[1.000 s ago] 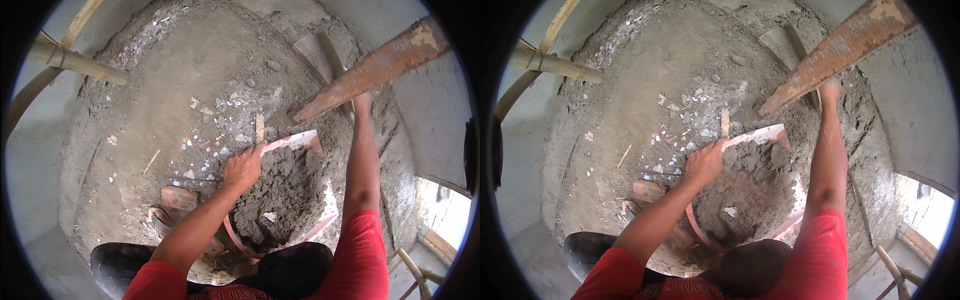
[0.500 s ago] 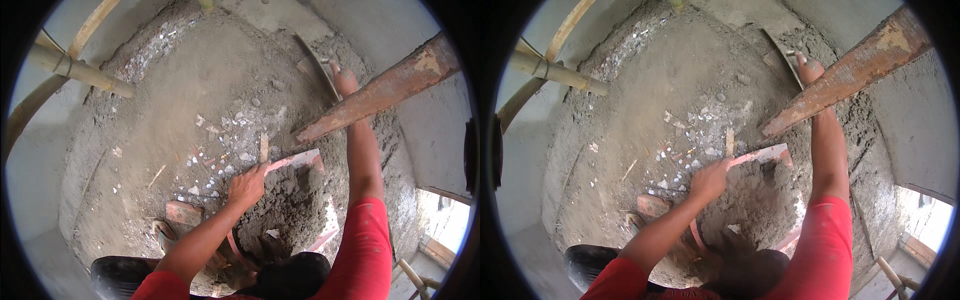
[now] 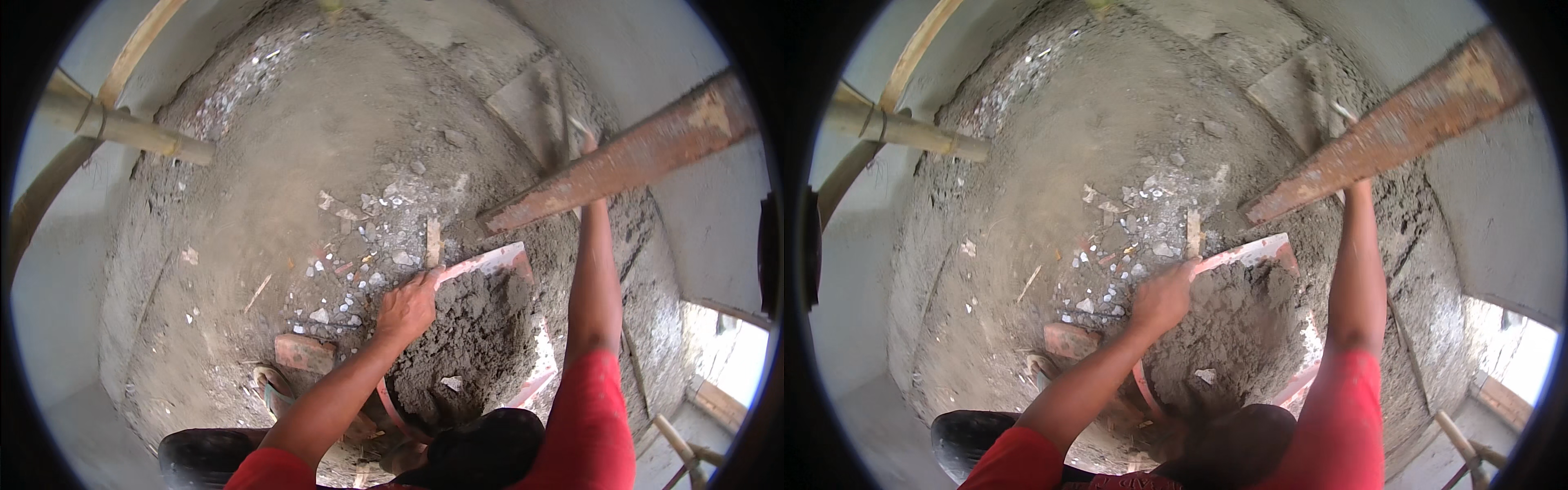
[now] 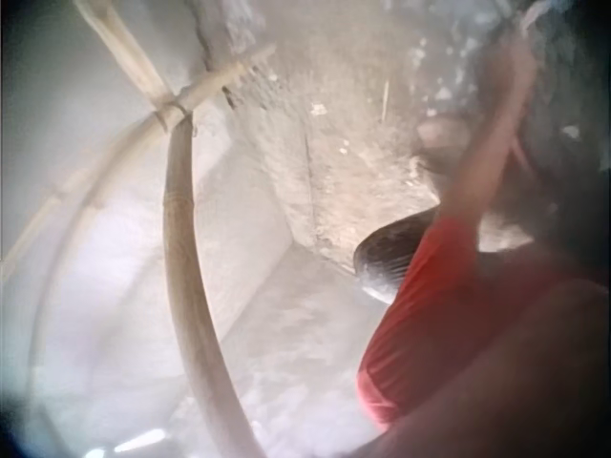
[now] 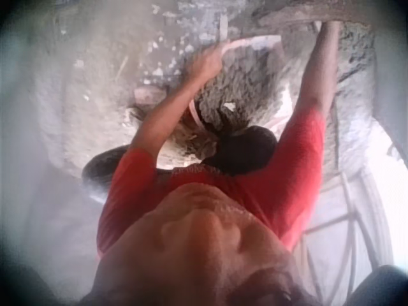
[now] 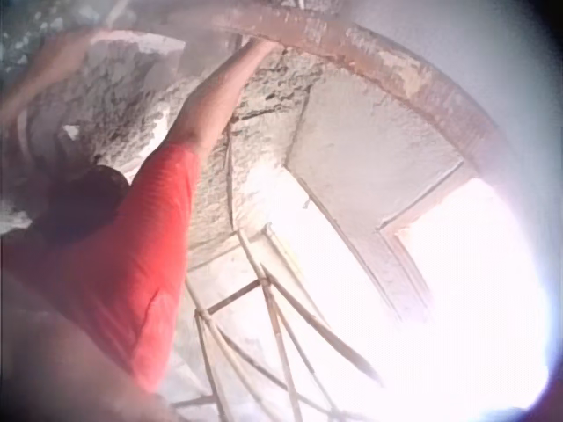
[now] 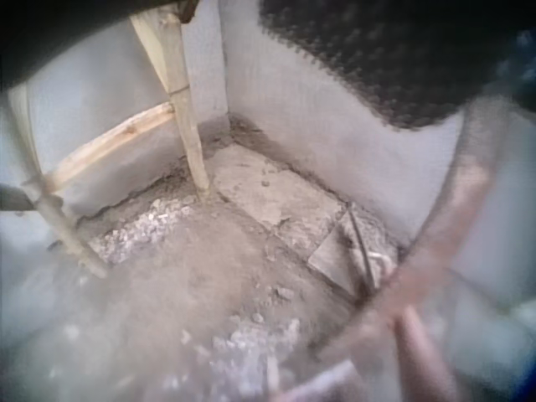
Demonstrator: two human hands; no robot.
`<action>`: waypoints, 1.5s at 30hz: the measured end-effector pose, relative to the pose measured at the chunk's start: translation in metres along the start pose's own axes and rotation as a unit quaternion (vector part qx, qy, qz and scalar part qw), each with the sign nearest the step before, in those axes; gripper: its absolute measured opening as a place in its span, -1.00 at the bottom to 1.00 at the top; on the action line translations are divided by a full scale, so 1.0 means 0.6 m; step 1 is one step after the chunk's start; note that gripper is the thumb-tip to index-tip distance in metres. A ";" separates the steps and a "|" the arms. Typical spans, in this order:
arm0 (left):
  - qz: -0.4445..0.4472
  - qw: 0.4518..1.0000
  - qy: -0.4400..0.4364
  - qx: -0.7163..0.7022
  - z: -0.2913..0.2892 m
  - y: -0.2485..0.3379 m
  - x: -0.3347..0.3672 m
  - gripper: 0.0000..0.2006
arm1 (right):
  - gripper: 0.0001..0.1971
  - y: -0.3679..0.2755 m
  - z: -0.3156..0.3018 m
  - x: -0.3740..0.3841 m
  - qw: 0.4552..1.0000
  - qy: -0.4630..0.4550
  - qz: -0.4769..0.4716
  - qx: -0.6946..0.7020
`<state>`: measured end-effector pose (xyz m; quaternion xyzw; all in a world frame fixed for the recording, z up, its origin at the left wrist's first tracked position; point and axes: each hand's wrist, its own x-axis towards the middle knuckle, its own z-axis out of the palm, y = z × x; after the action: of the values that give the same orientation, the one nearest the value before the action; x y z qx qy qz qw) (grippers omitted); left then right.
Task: The person applies plaster to a concrete wall using a trowel and then carries a container filled with plaster through an active work zone.
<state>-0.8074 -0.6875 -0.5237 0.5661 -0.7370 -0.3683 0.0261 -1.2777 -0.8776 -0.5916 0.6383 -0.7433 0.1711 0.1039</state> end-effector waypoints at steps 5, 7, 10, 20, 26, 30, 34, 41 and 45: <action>-0.039 0.998 -0.023 0.034 -0.012 -0.004 -0.002 -0.50 | -0.35 -0.132 0.031 0.103 0.925 0.044 0.354 0.130; -0.041 0.999 -0.015 0.031 -0.014 0.005 -0.004 -0.53 | -0.32 -0.126 0.008 0.100 0.882 0.091 0.440 0.144; -0.040 0.998 -0.005 0.042 -0.003 -0.006 -0.002 -0.55 | -0.25 -0.064 -0.050 0.043 0.821 0.076 0.545 0.149; -0.001 0.999 0.015 0.046 0.020 -0.009 -0.001 -0.57 | -0.28 -0.015 -0.320 -0.227 0.841 -0.026 0.448 0.302; 0.025 0.998 0.029 0.051 0.014 -0.015 -0.003 -0.58 | -0.57 -0.096 -0.400 -0.463 0.934 -0.073 0.349 0.013; 0.035 0.998 0.026 0.054 0.027 -0.007 -0.006 -0.59 | -0.57 -0.087 -0.361 -0.431 0.919 -0.093 0.380 -0.040; 0.023 0.997 0.029 0.064 0.025 -0.002 -0.008 -0.59 | -0.62 -0.039 -0.266 -0.257 0.911 -0.056 0.407 -0.027; -0.006 0.997 0.026 0.078 0.025 -0.020 -0.030 -0.60 | -0.70 -0.009 -0.098 -0.068 0.866 0.139 0.477 0.061; -0.045 0.994 0.020 0.094 0.010 0.020 -0.002 -0.61 | -0.53 0.032 -0.096 -0.122 0.849 0.137 0.503 0.080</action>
<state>-0.8194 -0.6825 -0.5209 0.6057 -0.7415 -0.2871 -0.0292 -1.2884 -0.7863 -0.5682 0.1527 -0.9247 0.3445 0.0536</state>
